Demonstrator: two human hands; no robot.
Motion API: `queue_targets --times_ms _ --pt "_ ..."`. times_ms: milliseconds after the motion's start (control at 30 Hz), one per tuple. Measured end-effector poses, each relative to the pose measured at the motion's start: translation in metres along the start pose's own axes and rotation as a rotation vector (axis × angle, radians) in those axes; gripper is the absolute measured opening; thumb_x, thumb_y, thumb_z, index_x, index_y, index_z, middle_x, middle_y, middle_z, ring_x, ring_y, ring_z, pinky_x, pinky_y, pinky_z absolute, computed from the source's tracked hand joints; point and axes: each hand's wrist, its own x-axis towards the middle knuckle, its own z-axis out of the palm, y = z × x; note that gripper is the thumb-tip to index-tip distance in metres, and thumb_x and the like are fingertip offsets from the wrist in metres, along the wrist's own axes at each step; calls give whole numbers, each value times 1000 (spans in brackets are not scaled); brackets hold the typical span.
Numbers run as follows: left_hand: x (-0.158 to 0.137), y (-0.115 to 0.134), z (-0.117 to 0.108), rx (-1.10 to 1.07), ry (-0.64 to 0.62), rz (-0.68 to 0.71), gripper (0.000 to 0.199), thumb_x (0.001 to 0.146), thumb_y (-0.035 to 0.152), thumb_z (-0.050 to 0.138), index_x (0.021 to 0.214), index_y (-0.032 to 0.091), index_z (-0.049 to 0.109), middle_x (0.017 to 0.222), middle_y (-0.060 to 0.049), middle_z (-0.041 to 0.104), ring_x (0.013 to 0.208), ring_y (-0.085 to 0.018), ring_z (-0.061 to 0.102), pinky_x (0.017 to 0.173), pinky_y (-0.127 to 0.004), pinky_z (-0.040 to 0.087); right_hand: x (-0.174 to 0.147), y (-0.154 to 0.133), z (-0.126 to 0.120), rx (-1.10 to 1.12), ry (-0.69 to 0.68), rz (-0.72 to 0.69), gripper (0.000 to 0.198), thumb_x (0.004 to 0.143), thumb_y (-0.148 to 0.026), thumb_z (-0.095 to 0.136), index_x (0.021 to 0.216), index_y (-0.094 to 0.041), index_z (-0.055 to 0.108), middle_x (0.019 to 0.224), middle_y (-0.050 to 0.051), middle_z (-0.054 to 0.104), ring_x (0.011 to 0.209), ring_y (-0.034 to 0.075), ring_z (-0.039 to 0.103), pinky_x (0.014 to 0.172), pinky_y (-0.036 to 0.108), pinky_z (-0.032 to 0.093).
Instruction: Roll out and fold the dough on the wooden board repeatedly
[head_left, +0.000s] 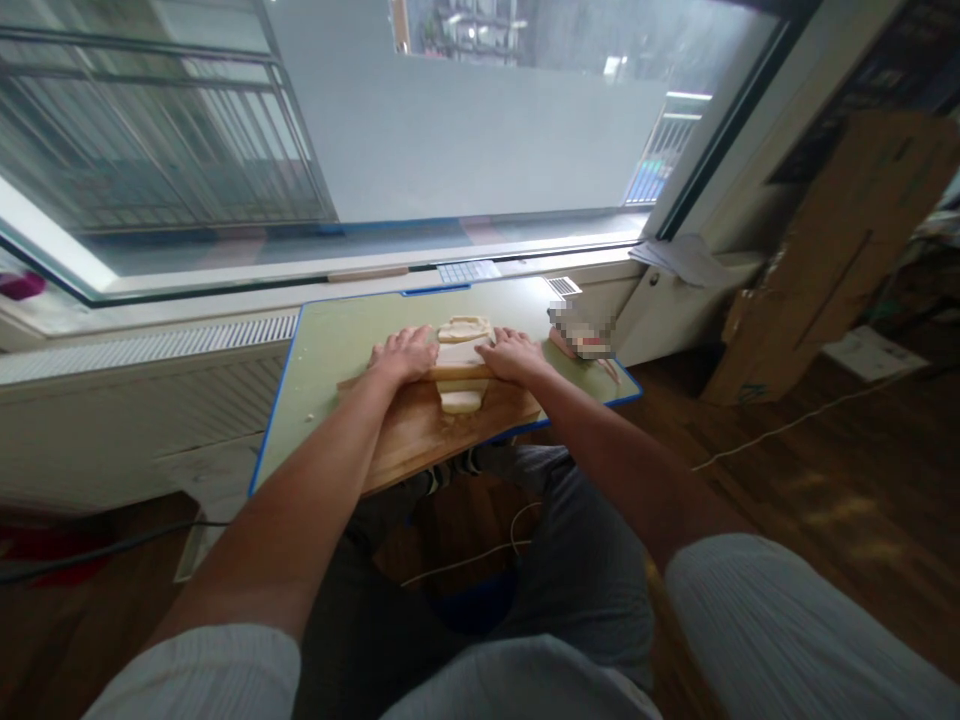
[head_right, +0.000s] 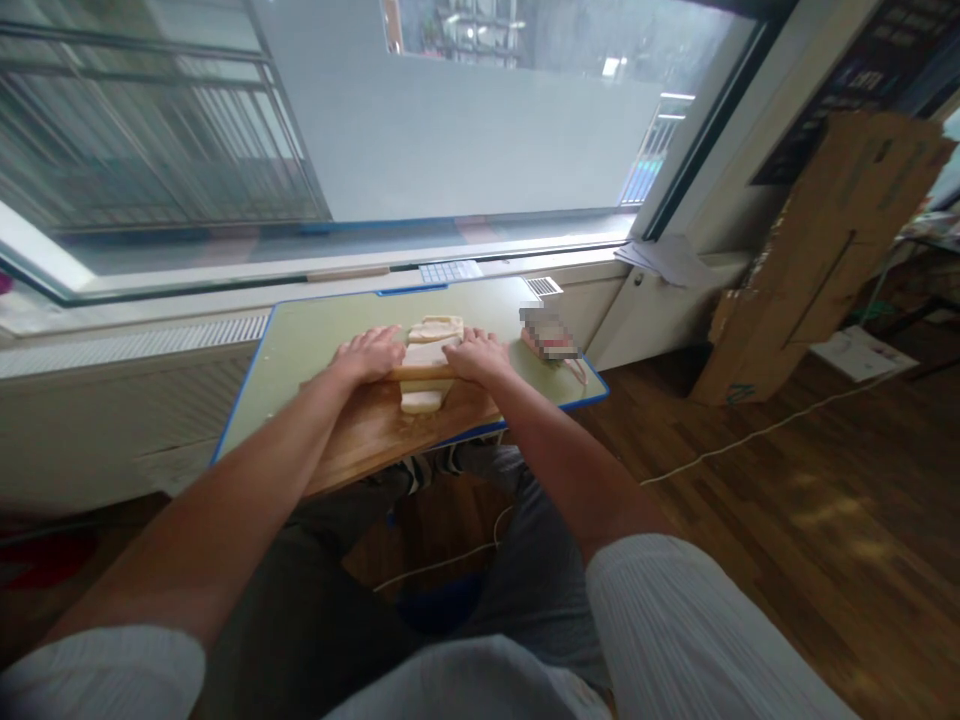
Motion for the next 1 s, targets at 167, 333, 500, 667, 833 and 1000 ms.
queue_targets --times_ms 167,333,500,667,833,1000 --pt "2 6 -5 20 -38 -78 80 100 56 32 175 28 28 184 -9 23 165 -38 30 131 -64 28 1 0 -1 -17 -15 15 74 100 -54 43 163 -15 48 172 18 43 153 39 43 125 58 34" --pt "-12 5 -1 68 -11 -41 77 101 54 29 174 31 31 182 -9 27 163 -37 34 130 -63 30 -13 -1 3 -52 33 -12 70 102 -52 41 161 -16 49 169 19 47 150 40 44 122 61 35" --pt "-37 4 3 101 23 -22 73 103 58 23 171 33 38 181 -9 32 161 -36 36 129 -63 31 -46 -6 4 -76 111 -46 61 107 -49 36 155 -18 55 162 20 54 146 38 49 121 62 36" --pt "-70 6 7 91 100 4 69 107 54 16 164 33 49 178 -9 38 160 -35 39 128 -65 30 -79 -11 6 -115 153 -75 63 111 -50 28 160 -17 51 164 20 53 149 39 44 123 64 33" --pt "-75 5 10 72 127 4 69 108 56 14 162 35 51 177 -8 40 159 -34 40 128 -64 31 -80 -11 8 -130 173 -77 64 111 -51 28 161 -16 50 163 19 53 149 38 44 123 64 34" --pt "-47 5 6 61 98 3 68 106 58 21 164 36 49 177 -8 39 158 -36 40 127 -64 33 -56 -9 5 -106 151 -59 61 110 -54 32 149 -18 61 157 18 59 144 38 50 119 62 37"
